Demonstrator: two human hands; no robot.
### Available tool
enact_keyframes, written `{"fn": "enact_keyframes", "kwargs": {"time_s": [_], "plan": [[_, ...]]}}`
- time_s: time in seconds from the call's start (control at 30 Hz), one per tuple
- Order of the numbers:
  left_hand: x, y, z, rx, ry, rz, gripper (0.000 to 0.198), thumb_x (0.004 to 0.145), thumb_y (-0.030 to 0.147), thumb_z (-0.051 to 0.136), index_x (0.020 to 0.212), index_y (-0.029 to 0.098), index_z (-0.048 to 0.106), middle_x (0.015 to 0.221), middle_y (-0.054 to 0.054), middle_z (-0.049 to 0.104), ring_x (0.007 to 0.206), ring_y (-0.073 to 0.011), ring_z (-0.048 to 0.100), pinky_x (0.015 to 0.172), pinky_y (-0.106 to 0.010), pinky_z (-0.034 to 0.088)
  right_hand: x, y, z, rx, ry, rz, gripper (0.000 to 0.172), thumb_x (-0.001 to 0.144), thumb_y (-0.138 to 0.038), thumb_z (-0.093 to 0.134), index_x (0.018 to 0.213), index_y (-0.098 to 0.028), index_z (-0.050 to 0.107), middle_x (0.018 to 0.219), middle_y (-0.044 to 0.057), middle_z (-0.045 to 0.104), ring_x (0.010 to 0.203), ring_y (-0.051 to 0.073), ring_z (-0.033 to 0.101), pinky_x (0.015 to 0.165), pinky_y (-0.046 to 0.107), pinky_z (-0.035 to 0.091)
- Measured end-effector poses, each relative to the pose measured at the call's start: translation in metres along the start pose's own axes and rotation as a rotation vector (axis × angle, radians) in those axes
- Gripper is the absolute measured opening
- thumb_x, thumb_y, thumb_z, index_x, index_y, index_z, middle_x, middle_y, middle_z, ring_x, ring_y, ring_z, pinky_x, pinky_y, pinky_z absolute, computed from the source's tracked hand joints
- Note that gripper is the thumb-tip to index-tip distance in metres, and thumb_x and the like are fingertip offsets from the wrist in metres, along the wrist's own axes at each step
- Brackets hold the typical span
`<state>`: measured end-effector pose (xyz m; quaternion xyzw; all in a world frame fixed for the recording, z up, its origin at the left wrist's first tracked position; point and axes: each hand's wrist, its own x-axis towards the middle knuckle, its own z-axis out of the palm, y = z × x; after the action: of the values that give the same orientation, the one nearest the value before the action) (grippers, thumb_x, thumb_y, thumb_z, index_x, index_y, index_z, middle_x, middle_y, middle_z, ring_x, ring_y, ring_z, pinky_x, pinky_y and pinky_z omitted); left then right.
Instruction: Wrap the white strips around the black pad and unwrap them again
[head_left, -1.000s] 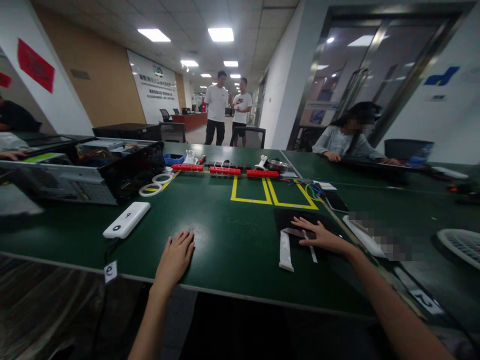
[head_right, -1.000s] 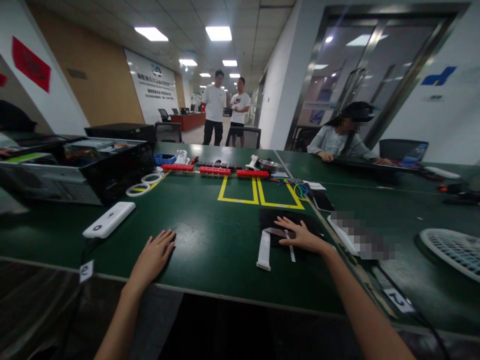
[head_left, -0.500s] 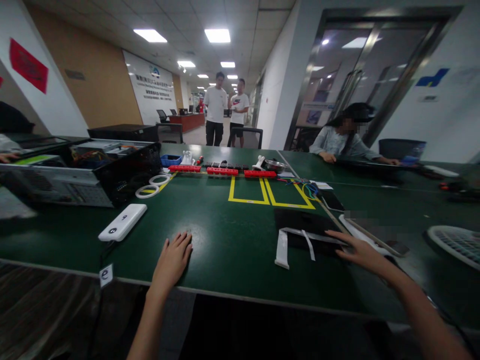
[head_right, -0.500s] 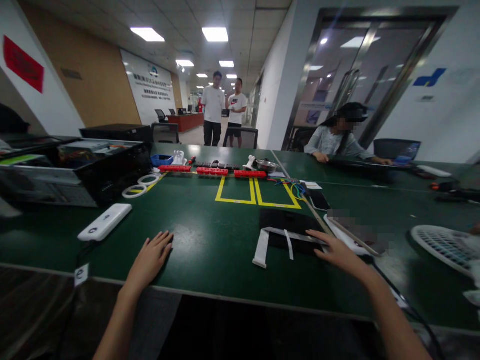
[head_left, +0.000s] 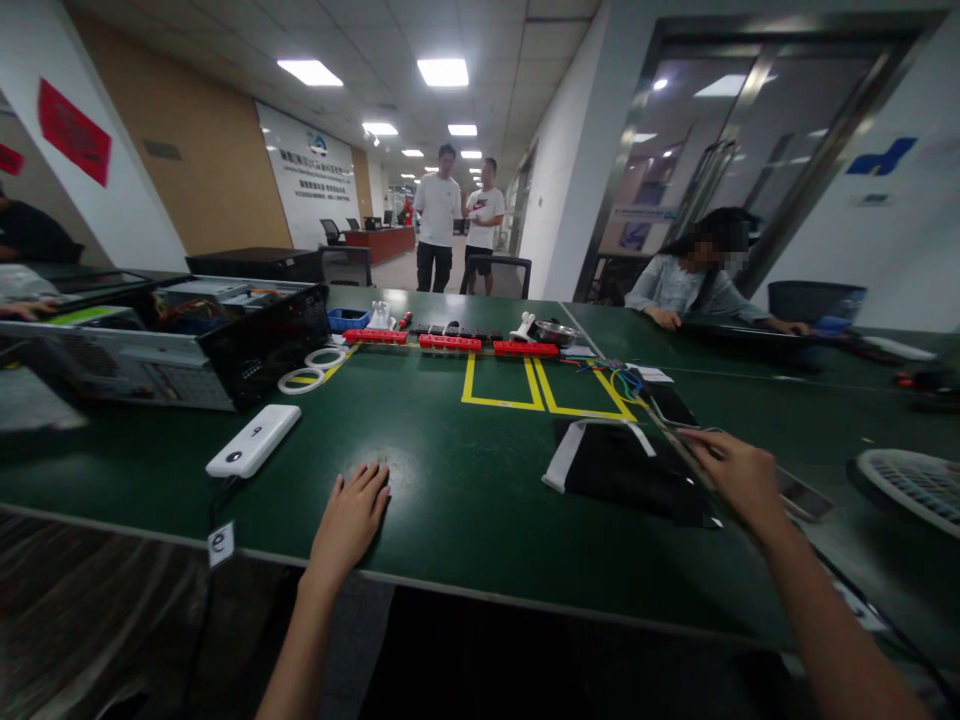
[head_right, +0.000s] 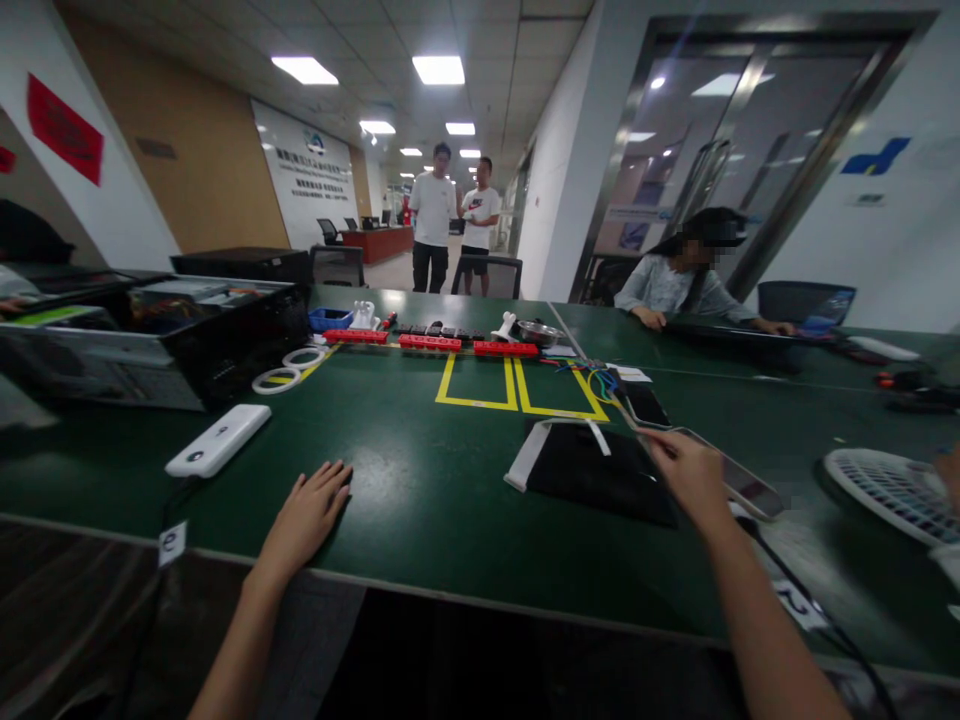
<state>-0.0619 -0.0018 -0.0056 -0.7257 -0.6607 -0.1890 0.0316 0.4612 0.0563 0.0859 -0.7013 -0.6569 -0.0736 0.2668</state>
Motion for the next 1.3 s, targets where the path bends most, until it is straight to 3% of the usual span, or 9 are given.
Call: {"fn": "enact_keyframes", "kwargs": {"time_s": [0.13, 0.33, 0.47, 0.67, 0.8, 0.97, 1.17, 1.3], "plan": [[0.000, -0.001, 0.001, -0.007, 0.004, -0.004, 0.038, 0.093, 0.030, 0.038, 0.127, 0.021, 0.052, 0.136, -0.010, 0.050, 0.129, -0.0256, 0.040, 0.105, -0.050, 0.028, 0.022, -0.008, 0.005, -0.054, 0.108, 0.173, 0.048, 0.079, -0.032, 0.036, 0.107, -0.009, 0.068, 0.101, 0.016, 0.068, 0.087, 0.026, 0.062, 0.080, 0.035, 0.043], [0.000, 0.002, -0.002, -0.002, -0.006, -0.005, 0.038, 0.093, 0.029, 0.038, 0.127, 0.020, 0.052, 0.135, -0.010, 0.051, 0.129, -0.0258, 0.041, 0.105, -0.050, 0.028, 0.034, -0.006, 0.026, -0.112, 0.149, 0.236, 0.052, 0.079, -0.026, 0.030, 0.107, 0.001, 0.065, 0.097, 0.024, 0.066, 0.082, 0.030, 0.061, 0.075, 0.040, 0.042], [0.000, 0.002, -0.001, -0.007, -0.002, -0.011, 0.038, 0.093, 0.029, 0.039, 0.127, 0.019, 0.052, 0.135, -0.010, 0.051, 0.129, -0.0254, 0.041, 0.105, -0.049, 0.028, 0.028, -0.005, 0.034, -0.157, 0.179, 0.171, 0.055, 0.082, -0.027, 0.025, 0.108, 0.005, 0.062, 0.105, 0.027, 0.062, 0.094, 0.032, 0.057, 0.085, 0.041, 0.040], [0.000, 0.001, 0.001, -0.015, -0.005, -0.012, 0.038, 0.093, 0.029, 0.038, 0.128, 0.020, 0.052, 0.135, -0.010, 0.051, 0.130, -0.0249, 0.039, 0.106, -0.049, 0.027, 0.021, -0.009, 0.042, -0.176, 0.198, -0.037, 0.047, 0.084, -0.032, 0.028, 0.110, -0.012, 0.062, 0.115, 0.015, 0.061, 0.110, 0.029, 0.049, 0.096, 0.046, 0.034], [-0.001, 0.001, 0.001, -0.014, 0.009, -0.003, 0.039, 0.093, 0.030, 0.037, 0.127, 0.019, 0.052, 0.135, -0.010, 0.051, 0.130, -0.0248, 0.039, 0.106, -0.049, 0.027, 0.022, -0.009, 0.053, -0.053, 0.006, -0.193, 0.047, 0.083, -0.037, 0.030, 0.105, -0.014, 0.065, 0.109, 0.013, 0.064, 0.104, 0.026, 0.055, 0.094, 0.042, 0.040], [-0.001, 0.000, 0.003, -0.004, 0.001, 0.000, 0.040, 0.093, 0.031, 0.038, 0.128, 0.019, 0.051, 0.136, -0.009, 0.050, 0.130, -0.0250, 0.039, 0.106, -0.049, 0.027, 0.020, -0.006, 0.059, 0.007, -0.298, -0.208, 0.050, 0.077, -0.045, 0.040, 0.110, -0.016, 0.065, 0.112, 0.011, 0.065, 0.105, 0.026, 0.058, 0.095, 0.041, 0.041], [0.000, 0.001, 0.002, 0.015, -0.011, -0.003, 0.040, 0.094, 0.030, 0.036, 0.129, 0.018, 0.050, 0.136, -0.009, 0.049, 0.130, -0.0247, 0.039, 0.106, -0.049, 0.026, 0.013, -0.008, 0.046, 0.012, -0.450, -0.156, 0.074, 0.070, -0.059, 0.052, 0.130, -0.016, 0.051, 0.126, 0.013, 0.057, 0.114, 0.029, 0.053, 0.098, 0.041, 0.039], [0.000, 0.002, 0.000, 0.026, -0.011, -0.002, 0.040, 0.093, 0.031, 0.037, 0.129, 0.018, 0.051, 0.136, -0.010, 0.049, 0.130, -0.0249, 0.039, 0.106, -0.049, 0.027, 0.009, -0.015, 0.044, 0.061, -0.566, -0.195, 0.098, 0.059, -0.058, 0.065, 0.141, -0.014, 0.034, 0.136, 0.015, 0.046, 0.122, 0.030, 0.044, 0.102, 0.041, 0.034]]}}
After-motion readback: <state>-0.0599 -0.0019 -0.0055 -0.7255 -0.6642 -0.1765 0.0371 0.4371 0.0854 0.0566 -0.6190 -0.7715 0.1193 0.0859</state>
